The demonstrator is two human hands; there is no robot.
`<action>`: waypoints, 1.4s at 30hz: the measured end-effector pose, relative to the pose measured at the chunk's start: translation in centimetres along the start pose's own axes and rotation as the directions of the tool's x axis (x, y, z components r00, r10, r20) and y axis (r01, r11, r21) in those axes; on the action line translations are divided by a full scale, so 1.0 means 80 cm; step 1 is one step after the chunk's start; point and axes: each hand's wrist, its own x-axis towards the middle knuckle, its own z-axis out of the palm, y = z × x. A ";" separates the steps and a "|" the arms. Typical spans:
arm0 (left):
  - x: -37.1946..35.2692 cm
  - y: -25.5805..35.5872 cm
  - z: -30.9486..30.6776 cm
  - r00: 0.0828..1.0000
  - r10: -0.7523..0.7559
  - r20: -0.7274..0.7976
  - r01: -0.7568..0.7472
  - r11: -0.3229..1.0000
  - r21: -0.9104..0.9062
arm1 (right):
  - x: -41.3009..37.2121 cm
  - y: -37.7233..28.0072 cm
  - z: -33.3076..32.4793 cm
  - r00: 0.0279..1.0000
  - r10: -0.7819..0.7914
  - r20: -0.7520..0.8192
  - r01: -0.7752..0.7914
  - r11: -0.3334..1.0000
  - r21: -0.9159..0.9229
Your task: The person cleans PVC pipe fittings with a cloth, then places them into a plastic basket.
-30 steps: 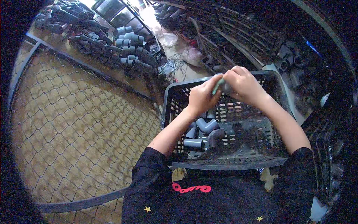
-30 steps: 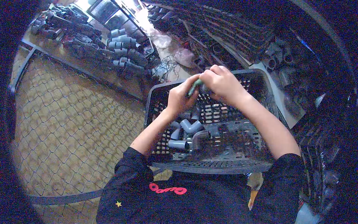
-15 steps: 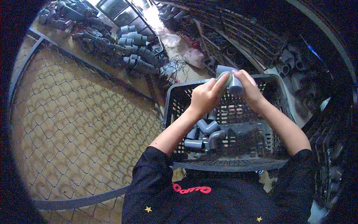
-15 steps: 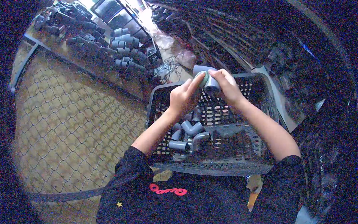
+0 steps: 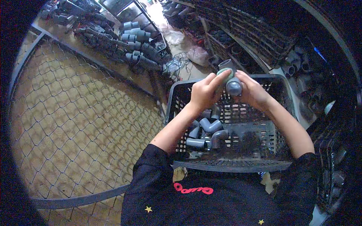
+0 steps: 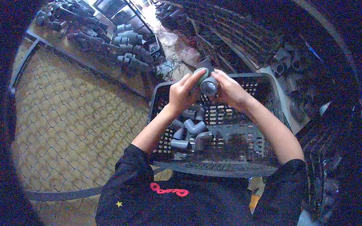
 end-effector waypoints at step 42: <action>-0.009 0.018 0.000 0.991 0.050 0.121 -0.064 0.991 0.114 | -0.007 -0.003 -0.018 0.992 0.121 0.020 -0.103 0.913 -0.395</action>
